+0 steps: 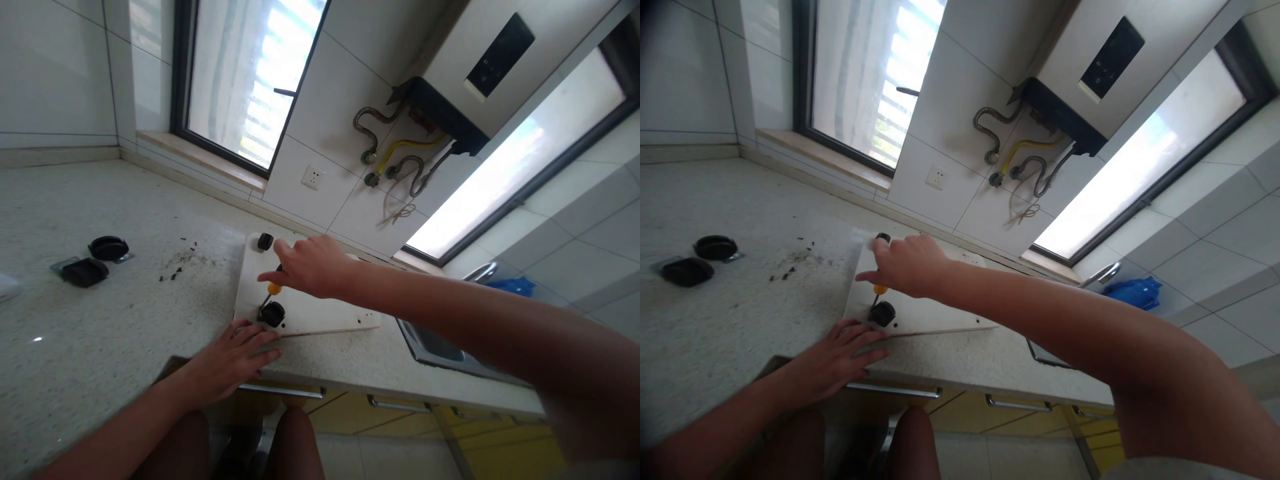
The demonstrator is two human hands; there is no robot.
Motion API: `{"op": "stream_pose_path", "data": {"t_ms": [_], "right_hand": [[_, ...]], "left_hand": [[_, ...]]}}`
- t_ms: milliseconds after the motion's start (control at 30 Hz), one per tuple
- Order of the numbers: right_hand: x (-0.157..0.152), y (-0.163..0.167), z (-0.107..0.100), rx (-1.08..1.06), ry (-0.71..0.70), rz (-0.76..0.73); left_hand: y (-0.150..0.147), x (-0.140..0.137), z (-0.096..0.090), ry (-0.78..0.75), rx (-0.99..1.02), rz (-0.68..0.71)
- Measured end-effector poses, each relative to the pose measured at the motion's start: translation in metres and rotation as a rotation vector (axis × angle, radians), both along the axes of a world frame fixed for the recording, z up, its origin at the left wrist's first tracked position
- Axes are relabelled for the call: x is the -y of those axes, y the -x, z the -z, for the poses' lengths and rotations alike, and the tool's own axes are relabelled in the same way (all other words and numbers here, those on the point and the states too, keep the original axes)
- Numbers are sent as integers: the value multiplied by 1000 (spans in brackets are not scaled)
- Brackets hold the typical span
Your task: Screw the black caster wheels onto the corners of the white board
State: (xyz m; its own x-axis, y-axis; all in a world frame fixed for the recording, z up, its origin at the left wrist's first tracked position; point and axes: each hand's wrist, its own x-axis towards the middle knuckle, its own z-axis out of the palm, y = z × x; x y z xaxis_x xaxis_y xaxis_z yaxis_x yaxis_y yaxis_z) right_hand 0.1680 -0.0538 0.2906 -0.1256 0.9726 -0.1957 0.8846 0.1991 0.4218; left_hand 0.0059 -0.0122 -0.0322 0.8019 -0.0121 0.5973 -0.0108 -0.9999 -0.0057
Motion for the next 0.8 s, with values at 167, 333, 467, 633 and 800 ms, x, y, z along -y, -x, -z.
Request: {"op": "stream_pose_path", "data": {"t_ms": [167,333,467,633,800], "right_hand": [[-3,-8,-5,-108,173,-37],[4,-19,-5,-100,111,59],[8,-24,-3,-95,148,55],[4,-28,-2,-251,182,60],[-5,-24,-7,-162,126,150]], "left_hand": [[2,1,-12,-14,25,8],[2,2,-20,-12,55,19],[1,2,-20,-17,59,24],[2,2,-17,-6,63,16],[3,1,-15,-5,43,12]]}}
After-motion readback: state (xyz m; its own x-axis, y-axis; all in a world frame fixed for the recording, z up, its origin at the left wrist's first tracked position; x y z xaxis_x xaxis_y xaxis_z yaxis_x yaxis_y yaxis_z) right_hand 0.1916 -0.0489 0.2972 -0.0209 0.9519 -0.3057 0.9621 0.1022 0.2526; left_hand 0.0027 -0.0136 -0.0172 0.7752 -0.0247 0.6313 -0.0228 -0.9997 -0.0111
